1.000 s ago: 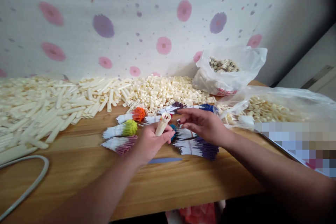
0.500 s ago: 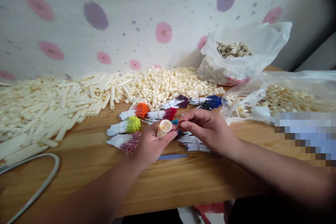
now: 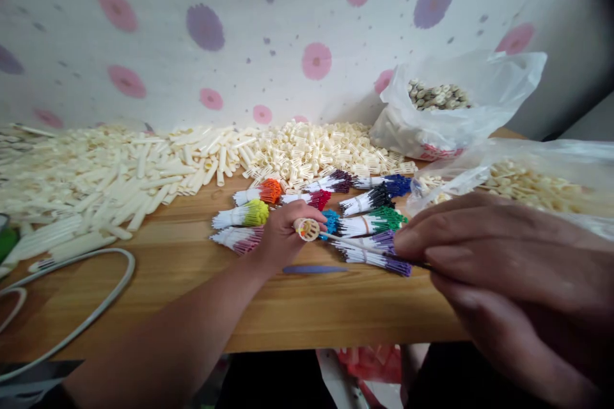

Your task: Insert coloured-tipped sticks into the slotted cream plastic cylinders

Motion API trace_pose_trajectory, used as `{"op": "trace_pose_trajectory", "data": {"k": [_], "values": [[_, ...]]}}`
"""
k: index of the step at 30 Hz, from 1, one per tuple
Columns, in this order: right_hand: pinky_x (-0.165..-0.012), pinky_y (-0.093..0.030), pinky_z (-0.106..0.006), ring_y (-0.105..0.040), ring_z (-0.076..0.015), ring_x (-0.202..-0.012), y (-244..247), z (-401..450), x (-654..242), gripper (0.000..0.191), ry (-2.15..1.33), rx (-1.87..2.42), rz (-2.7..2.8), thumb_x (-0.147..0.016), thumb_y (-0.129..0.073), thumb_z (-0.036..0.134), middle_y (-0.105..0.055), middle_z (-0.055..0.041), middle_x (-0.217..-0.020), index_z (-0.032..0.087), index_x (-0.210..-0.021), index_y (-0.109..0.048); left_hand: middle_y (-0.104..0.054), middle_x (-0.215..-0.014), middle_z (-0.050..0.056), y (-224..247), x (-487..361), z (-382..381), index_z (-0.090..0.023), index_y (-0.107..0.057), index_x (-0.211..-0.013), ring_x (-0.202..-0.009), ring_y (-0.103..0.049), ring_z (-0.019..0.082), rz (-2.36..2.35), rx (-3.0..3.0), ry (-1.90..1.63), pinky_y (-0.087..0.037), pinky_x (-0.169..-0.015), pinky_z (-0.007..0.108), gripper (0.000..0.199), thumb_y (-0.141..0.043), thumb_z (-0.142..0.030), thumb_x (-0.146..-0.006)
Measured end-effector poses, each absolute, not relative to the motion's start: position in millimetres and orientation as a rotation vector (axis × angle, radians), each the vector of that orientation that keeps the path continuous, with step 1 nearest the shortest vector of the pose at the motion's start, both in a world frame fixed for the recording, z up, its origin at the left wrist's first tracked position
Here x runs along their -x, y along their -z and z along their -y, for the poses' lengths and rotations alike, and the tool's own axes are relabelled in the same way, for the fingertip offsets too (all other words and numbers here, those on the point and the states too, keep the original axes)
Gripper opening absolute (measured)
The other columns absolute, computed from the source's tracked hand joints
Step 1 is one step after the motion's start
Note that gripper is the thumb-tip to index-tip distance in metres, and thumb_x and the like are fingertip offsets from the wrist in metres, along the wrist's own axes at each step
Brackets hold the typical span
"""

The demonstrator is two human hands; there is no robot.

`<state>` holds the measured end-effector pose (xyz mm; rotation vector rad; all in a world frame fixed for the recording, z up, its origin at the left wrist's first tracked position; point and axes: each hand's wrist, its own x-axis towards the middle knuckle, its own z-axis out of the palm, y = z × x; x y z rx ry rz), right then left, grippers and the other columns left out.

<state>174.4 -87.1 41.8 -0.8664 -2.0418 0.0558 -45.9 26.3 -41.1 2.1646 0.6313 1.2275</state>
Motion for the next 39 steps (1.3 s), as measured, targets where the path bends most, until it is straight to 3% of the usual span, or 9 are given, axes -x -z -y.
{"op": "trace_pose_trajectory", "data": {"k": [2, 4, 10, 13, 15, 18, 22, 30, 39], "values": [[-0.085, -0.053, -0.029, -0.062, -0.0194, -0.097, -40.5, 86.5, -171.7, 0.031, 0.004, 0.834, 2.164, -0.082, -0.063, 0.026, -0.066, -0.0013, -0.108, 0.026, -0.113, -0.060, -0.065, -0.067, 0.004, 42.3, 46.2, -27.7, -0.016, -0.068, -0.077, -0.063, -0.059, 0.014, -0.615, -2.204, -1.237, -0.045, -0.059, 0.027, 0.021, -0.060, -0.034, -0.083], [-0.087, -0.053, -0.026, -0.063, -0.0173, -0.096, -41.0, 84.2, -164.9, 0.026, 0.051, 0.786, 2.169, -0.084, -0.059, 0.019, -0.067, -0.0026, -0.105, 0.022, -0.110, -0.061, -0.063, -0.066, 0.002, 43.2, 46.5, -28.3, -0.017, -0.068, -0.076, -0.061, -0.057, 0.013, -0.612, -2.235, -1.242, -0.044, -0.058, 0.026, 0.018, -0.061, -0.033, -0.082], [-0.078, -0.056, -0.029, -0.067, -0.0178, -0.084, -35.8, 67.1, -141.5, 0.020, 0.004, 0.714, 2.053, -0.085, -0.054, 0.014, -0.070, -0.0045, -0.090, 0.025, -0.097, -0.066, -0.058, -0.061, 0.000, 43.0, 45.3, -26.2, -0.018, -0.065, -0.071, -0.060, -0.054, 0.012, -0.598, -2.231, -1.221, -0.043, -0.057, 0.024, 0.019, -0.056, -0.027, -0.085], [-0.075, -0.055, -0.027, -0.065, -0.0170, -0.085, -25.0, 57.3, -136.8, 0.020, -0.020, 0.707, 2.044, -0.083, -0.057, 0.009, -0.069, -0.0073, -0.089, 0.019, -0.097, -0.066, -0.056, -0.063, 0.000, 45.2, 45.5, -27.3, -0.018, -0.064, -0.071, -0.062, -0.053, 0.012, -0.600, -2.228, -1.227, -0.042, -0.058, 0.024, 0.018, -0.058, -0.029, -0.084], [-0.073, -0.054, -0.026, -0.063, -0.0158, -0.084, -17.0, 51.6, -134.9, 0.020, -0.021, 0.733, 2.000, -0.082, -0.058, 0.007, -0.067, -0.0085, -0.088, 0.016, -0.098, -0.065, -0.055, -0.067, 0.000, 47.3, 47.2, -29.1, -0.018, -0.065, -0.079, -0.065, -0.053, 0.013, -0.603, -2.257, -1.210, -0.041, -0.060, 0.025, 0.019, -0.061, -0.036, -0.082], [-0.070, -0.052, -0.026, -0.061, -0.0144, -0.082, -8.6, 45.3, -134.8, 0.021, 0.005, 0.792, 1.967, -0.082, -0.057, 0.006, -0.064, -0.0073, -0.088, 0.016, -0.099, -0.063, -0.057, -0.078, 0.004, 48.9, 51.4, -30.5, -0.018, -0.062, -0.101, -0.075, -0.054, 0.016, -0.584, -2.319, -1.120, -0.042, -0.068, 0.029, 0.040, -0.052, -0.052, -0.083], [-0.068, -0.049, -0.028, -0.057, -0.0140, -0.078, -6.0, 40.5, -141.3, 0.013, 0.073, 0.851, 1.965, -0.082, -0.060, 0.009, -0.061, -0.0039, -0.082, 0.019, -0.089, -0.061, -0.056, -0.095, 0.009, 47.1, 54.0, -27.2, -0.017, -0.056, -0.116, -0.089, -0.054, 0.019, -0.595, -2.341, -1.019, -0.042, -0.078, 0.032, 0.046, -0.034, -0.050, -0.092], [-0.068, -0.047, -0.030, -0.055, -0.0152, -0.076, 1.0, 32.9, -146.2, 0.011, 0.091, 0.920, 1.964, -0.083, -0.056, 0.010, -0.059, -0.0045, -0.082, 0.020, -0.086, -0.060, -0.054, -0.084, 0.006, 43.2, 47.8, -20.7, -0.014, -0.062, -0.101, -0.081, -0.053, 0.018, -0.788, -2.384, -1.047, -0.042, -0.071, 0.029, 0.035, -0.041, -0.041, -0.091], [-0.072, -0.042, -0.029, -0.054, -0.0148, -0.076, 13.0, 22.6, -144.3, 0.010, -0.331, 1.042, 1.770, -0.084, -0.057, 0.018, -0.059, -0.0010, -0.074, 0.019, -0.075, -0.061, -0.058, -0.081, 0.008, 46.8, 45.8, -19.6, -0.014, -0.064, -0.096, -0.077, -0.054, 0.019, -1.064, -2.505, -1.188, -0.043, -0.068, 0.031, 0.027, -0.051, -0.036, -0.087]]}}
